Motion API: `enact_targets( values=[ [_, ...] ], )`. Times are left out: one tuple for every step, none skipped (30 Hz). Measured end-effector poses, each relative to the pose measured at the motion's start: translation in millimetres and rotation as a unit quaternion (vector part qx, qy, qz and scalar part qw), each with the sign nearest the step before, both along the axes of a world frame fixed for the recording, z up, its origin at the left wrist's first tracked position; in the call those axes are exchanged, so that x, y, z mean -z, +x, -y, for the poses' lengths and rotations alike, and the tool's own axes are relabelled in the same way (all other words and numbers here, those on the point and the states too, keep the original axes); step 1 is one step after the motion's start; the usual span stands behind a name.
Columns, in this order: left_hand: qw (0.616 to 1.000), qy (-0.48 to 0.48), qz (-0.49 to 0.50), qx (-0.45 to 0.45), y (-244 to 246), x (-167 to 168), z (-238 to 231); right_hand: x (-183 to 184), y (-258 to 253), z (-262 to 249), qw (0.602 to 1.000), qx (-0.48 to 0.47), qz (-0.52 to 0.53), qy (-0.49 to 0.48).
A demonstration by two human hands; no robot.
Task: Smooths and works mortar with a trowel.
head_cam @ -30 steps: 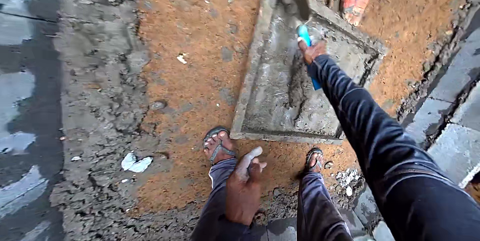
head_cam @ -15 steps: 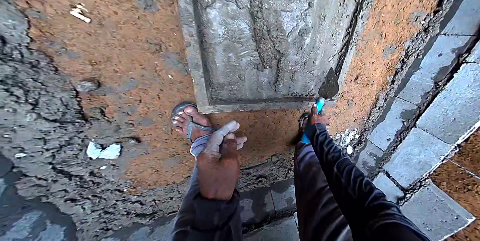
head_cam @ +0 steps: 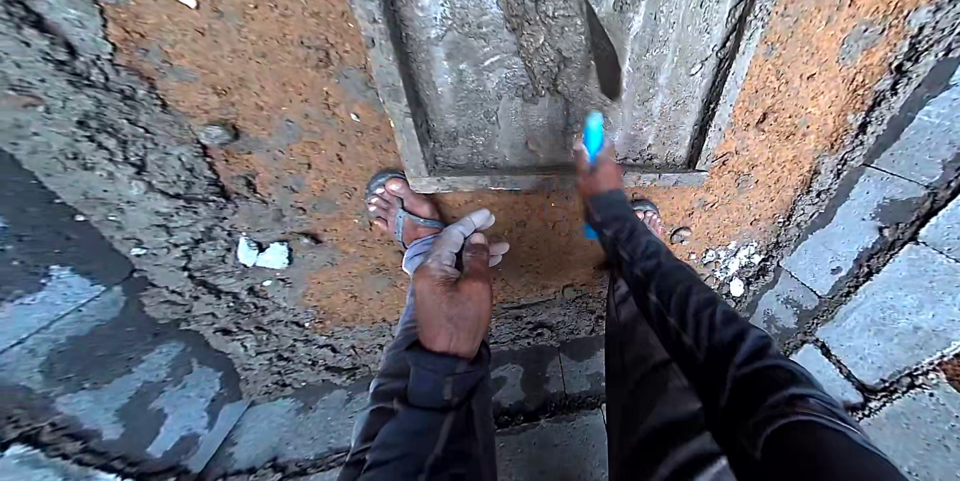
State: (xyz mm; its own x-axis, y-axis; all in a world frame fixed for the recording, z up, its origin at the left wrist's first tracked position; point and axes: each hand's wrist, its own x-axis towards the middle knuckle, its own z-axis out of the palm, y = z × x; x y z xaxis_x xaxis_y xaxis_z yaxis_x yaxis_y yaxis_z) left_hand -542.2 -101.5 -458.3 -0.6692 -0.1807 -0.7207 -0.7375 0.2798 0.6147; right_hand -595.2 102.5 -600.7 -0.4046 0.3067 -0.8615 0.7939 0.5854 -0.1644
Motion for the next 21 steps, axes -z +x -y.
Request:
enact_targets(
  values=[
    [1.0,-0.003,0.0,-0.003,0,-1,-2,-6,21,-31,0.998,-0.059,0.002,0.004],
    [1.0,-0.005,-0.001,-0.005,1,-1,-3,-8,43,-63,0.993,-0.118,0.001,0.004],
    [1.0,-0.009,-0.003,-0.005,1,-2,-5,-9,63,-92,0.984,-0.179,0.006,0.003],
    [1.0,-0.012,-0.003,-0.001,3,-3,-7,-8,81,-118,0.971,-0.239,0.024,0.0],
    [1.0,-0.012,-0.004,0.005,4,-4,-9,-6,95,-137,0.955,-0.292,0.056,-0.005],
    [1.0,-0.01,-0.005,0.011,5,-4,-12,-2,104,-149,0.938,-0.333,0.093,-0.01],
    [1.0,-0.007,-0.007,0.013,4,-4,-13,5,105,-154,0.922,-0.367,0.122,-0.011],
    [1.0,-0.006,-0.009,0.014,2,-4,-15,12,98,-153,0.909,-0.392,0.141,-0.007],
    [1.0,-0.008,-0.012,0.014,0,-4,-17,18,85,-145,0.9,-0.41,0.147,0.001],
    [1.0,-0.012,-0.015,0.012,-1,-4,-18,25,69,-133,0.899,-0.416,0.134,0.012],
    [1.0,-0.016,-0.02,0.009,-2,-3,-19,32,50,-120,0.904,-0.412,0.112,0.027],
    [1.0,-0.018,-0.023,0.008,-3,-3,-20,41,30,-107,0.913,-0.399,0.078,0.044],
    [1.0,-0.02,-0.022,0.006,-3,-2,-20,50,9,-95,0.919,-0.387,0.046,0.06],
    [1.0,-0.021,-0.021,0.005,-3,-1,-20,56,-16,-85,0.92,-0.385,0.021,0.07],
    [1.0,-0.018,-0.018,0.004,-3,-1,-20,58,-43,-75,0.919,-0.386,0.007,0.077],
    [1.0,-0.017,-0.017,0.004,-2,-1,-20,57,-68,-67,0.922,-0.379,0.001,0.079],
    [1.0,-0.018,-0.019,0.003,-1,-1,-20,54,-92,-60,0.926,-0.368,0.0,0.08],
    [1.0,-0.02,-0.022,0.001,0,0,-18,51,-111,-53,0.936,-0.345,-0.001,0.072],
    [0.999,-0.023,-0.022,-0.002,1,1,-17,44,-123,-47,0.95,-0.306,-0.005,0.057],
    [1.0,-0.025,-0.017,-0.006,1,1,-15,35,-126,-45,0.965,-0.257,-0.021,0.038],
    [1.0,-0.021,-0.013,-0.011,0,1,-14,26,-120,-46,0.98,-0.193,-0.05,0.015]
  ],
)
